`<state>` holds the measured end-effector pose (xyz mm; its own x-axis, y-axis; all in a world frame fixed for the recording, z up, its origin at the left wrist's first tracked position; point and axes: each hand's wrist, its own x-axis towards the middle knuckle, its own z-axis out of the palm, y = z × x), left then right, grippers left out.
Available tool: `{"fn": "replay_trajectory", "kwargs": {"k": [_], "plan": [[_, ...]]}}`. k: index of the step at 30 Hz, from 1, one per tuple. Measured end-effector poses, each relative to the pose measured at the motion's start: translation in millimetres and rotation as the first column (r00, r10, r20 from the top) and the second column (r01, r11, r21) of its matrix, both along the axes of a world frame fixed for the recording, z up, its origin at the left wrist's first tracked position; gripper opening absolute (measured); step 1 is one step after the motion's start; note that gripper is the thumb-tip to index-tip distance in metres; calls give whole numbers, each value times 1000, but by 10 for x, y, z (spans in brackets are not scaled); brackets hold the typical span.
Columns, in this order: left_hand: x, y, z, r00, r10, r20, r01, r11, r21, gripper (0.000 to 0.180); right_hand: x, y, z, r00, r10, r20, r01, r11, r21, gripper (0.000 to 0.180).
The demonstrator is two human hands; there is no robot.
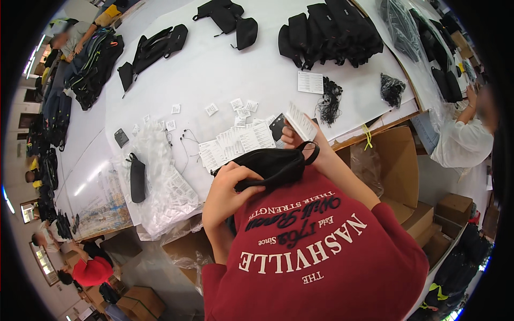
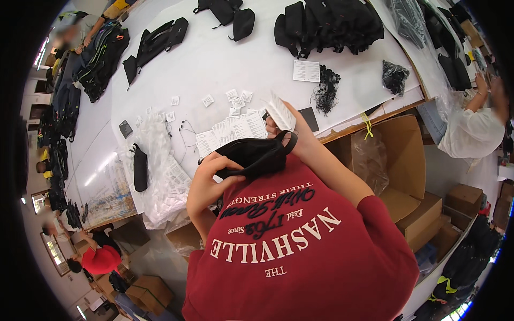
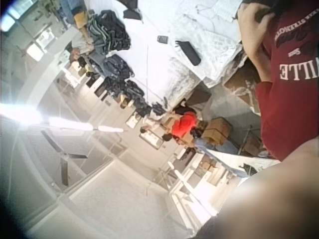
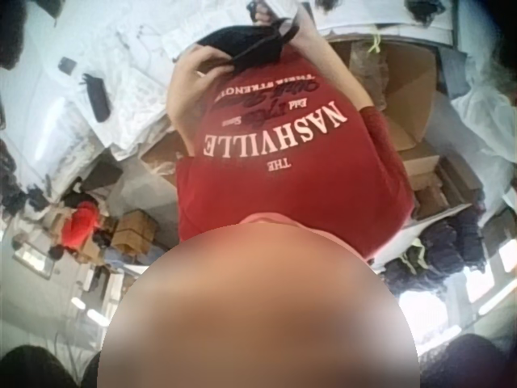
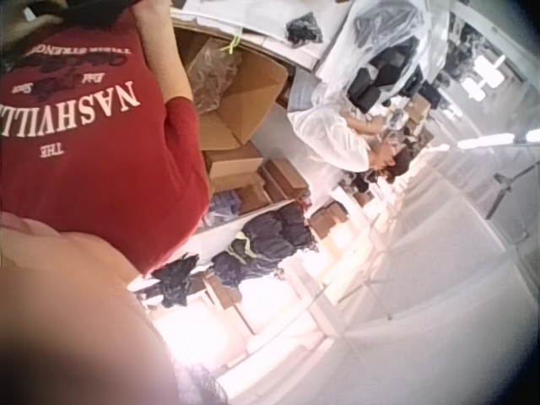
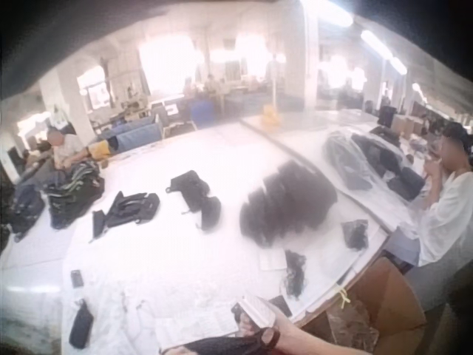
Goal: The recorder is seen putting price tags or labels on glasses cases and then sorting them.
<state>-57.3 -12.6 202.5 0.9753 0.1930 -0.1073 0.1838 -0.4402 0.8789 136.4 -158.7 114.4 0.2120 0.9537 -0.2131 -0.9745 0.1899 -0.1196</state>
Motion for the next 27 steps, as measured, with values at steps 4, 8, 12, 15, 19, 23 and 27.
{"fn": "replay_trajectory", "kwargs": {"k": [4, 8, 12, 15, 19, 23, 27], "plan": [[40, -60, -1, 1000, 5, 6, -5, 1000, 14, 16, 13, -59, -200, 990, 121, -75, -102, 971, 218, 38], [53, -47, -25, 1000, 9, 30, -9, 1000, 11, 15, -96, 7, 75, 995, -71, -76, 61, 990, -130, 34], [56, -51, -35, 1000, -25, 18, 25, 999, 36, 18, -213, 2, -12, 983, -99, 153, 156, 892, -425, 26], [69, -63, -55, 998, -43, 53, 41, 998, 50, 17, -117, -52, -377, 995, 10, 102, 1, 993, -114, 24], [58, -72, -39, 997, -55, 57, 51, 997, 59, 18, -81, -23, -426, 996, 92, -21, -87, 981, 172, 21], [50, -71, -72, 995, -52, 87, 46, 997, 69, 18, -274, 71, 241, 999, -39, 18, 42, 972, -229, 28], [55, -90, -56, 995, -70, 78, 62, 994, 95, 15, -113, 85, -76, 979, 187, -80, -142, 909, 392, 36]]}}
